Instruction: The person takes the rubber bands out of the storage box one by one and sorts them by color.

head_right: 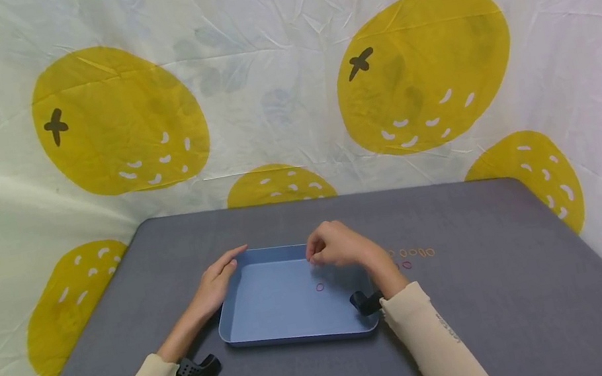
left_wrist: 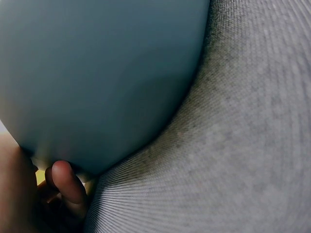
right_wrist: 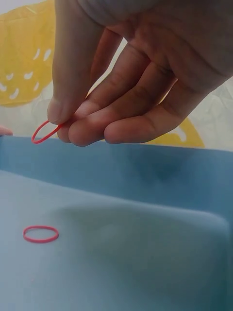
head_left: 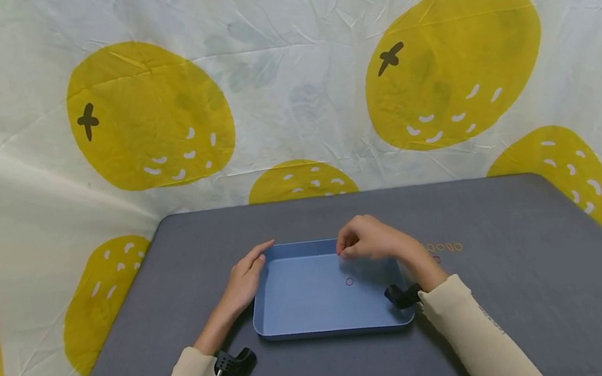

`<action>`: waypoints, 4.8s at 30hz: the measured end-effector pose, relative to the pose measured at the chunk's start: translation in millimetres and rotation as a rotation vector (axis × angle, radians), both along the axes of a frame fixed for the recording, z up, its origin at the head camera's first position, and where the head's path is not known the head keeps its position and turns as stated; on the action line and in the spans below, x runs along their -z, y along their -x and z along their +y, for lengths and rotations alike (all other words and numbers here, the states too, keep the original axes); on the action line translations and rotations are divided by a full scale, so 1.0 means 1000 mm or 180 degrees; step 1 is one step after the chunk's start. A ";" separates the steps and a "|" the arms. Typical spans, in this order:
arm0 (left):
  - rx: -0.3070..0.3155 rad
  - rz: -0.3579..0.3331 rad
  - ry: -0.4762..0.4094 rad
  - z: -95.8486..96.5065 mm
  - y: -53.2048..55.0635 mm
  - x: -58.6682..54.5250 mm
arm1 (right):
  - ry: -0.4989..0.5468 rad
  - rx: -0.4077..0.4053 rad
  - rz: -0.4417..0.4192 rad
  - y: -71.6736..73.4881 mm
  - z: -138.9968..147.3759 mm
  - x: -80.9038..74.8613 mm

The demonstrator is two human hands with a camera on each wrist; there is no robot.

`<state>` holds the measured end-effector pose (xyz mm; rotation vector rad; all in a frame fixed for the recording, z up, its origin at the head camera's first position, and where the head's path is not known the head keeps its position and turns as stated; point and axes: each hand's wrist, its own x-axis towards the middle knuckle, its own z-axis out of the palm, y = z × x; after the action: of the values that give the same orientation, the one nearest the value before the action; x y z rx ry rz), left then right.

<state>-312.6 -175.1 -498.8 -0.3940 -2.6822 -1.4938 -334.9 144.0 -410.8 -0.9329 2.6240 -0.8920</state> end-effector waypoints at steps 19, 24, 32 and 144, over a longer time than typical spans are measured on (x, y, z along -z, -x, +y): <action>-0.0010 0.0050 0.0036 0.001 0.000 0.000 | -0.0027 0.0312 0.0059 -0.011 0.060 -0.012; -0.0021 0.0065 0.0042 0.001 -0.001 0.001 | -0.0079 0.0397 0.0106 -0.016 0.082 -0.013; -0.0048 0.0060 0.0064 0.001 -0.001 0.000 | -0.0101 0.0531 0.0138 -0.022 0.112 -0.013; -0.0033 0.0025 0.0008 0.002 0.000 0.000 | -0.0283 0.0880 0.0066 -0.024 0.159 -0.002</action>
<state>-312.3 -173.4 -499.2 -0.3850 -2.6762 -1.4831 -311.0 302.8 -409.1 -0.5692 2.8303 -0.8190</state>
